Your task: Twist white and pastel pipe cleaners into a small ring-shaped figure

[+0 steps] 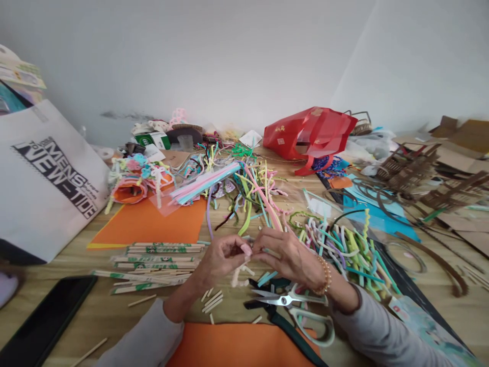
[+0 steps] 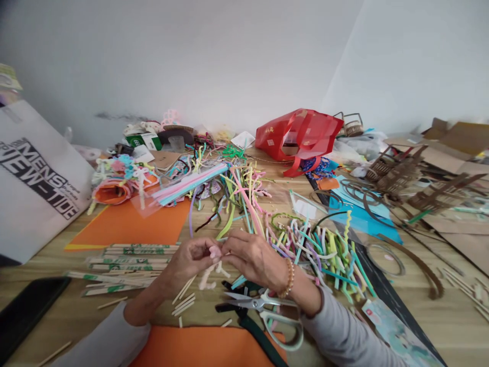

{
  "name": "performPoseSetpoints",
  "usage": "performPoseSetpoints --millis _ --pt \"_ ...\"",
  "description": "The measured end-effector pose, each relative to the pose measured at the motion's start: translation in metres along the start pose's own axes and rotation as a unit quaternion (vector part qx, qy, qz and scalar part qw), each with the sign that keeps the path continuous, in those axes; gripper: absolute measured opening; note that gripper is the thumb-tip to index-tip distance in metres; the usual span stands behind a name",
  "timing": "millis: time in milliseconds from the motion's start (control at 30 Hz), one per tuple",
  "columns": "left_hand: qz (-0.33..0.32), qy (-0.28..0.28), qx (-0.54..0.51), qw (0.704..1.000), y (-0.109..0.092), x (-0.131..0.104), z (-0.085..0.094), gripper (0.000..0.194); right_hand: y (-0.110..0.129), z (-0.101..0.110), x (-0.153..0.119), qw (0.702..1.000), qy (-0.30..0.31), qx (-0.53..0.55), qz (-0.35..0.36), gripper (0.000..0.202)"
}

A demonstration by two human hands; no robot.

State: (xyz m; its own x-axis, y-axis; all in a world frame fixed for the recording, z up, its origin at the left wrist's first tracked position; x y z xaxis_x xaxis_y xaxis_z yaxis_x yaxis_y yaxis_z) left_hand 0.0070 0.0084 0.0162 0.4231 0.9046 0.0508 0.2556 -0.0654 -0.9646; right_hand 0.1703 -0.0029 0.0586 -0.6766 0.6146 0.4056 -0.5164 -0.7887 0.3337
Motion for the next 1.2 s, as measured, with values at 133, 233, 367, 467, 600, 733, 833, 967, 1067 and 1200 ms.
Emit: performPoseSetpoints --millis 133,233,367,467,600,733,833,967,1067,1200 --pt "-0.018 -0.002 0.007 1.000 -0.002 0.000 0.001 0.017 -0.001 0.001 -0.001 0.996 -0.031 0.046 -0.062 0.006" --pt "-0.033 -0.017 0.023 0.999 -0.006 -0.001 0.001 0.016 0.002 0.001 -0.001 0.995 -0.036 0.047 -0.079 0.006" --pt "-0.041 -0.033 0.057 0.997 -0.011 -0.003 -0.002 0.014 0.003 0.001 0.000 0.994 -0.048 0.053 -0.079 0.008" --pt "-0.062 -0.041 0.062 0.995 -0.014 -0.004 -0.006 0.011 0.003 0.002 0.001 0.993 -0.058 0.066 -0.084 0.010" --pt "-0.085 -0.049 0.067 0.993 -0.014 -0.005 -0.009 0.009 0.004 0.004 0.001 0.991 -0.063 0.066 -0.093 0.012" --pt "-0.123 -0.070 0.107 0.984 -0.015 -0.007 -0.012 0.008 0.006 0.002 -0.001 0.986 -0.057 0.078 -0.135 0.012" --pt "-0.190 -0.064 0.178 0.963 -0.019 -0.009 -0.015 0.007 0.005 -0.002 -0.002 0.976 -0.047 0.116 -0.181 0.013" --pt "-0.327 -0.037 0.305 0.894 -0.022 -0.013 -0.019 0.010 -0.001 -0.009 -0.004 0.948 -0.024 0.207 -0.241 0.016" --pt "-0.388 -0.023 0.381 0.839 -0.020 -0.015 -0.020 0.015 -0.007 -0.016 -0.005 0.919 -0.017 0.290 -0.268 0.022" --pt "-0.399 0.002 0.444 0.802 -0.014 -0.016 -0.020 0.019 -0.014 -0.025 -0.005 0.871 -0.012 0.400 -0.284 0.029"
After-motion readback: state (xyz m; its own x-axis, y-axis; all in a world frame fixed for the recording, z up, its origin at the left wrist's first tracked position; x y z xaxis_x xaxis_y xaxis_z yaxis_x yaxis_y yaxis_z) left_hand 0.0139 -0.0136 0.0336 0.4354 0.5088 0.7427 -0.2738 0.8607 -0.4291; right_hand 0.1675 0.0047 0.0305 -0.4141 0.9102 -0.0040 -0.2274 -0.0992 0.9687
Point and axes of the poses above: each hand's wrist, its own x-axis towards the middle knuckle, its own z-axis out of the back of the hand, y = z × x, the point moved 3 cm from there along x, towards the middle knuckle, and after that the axes turned 12 degrees about -x, right-handed, at the moved point
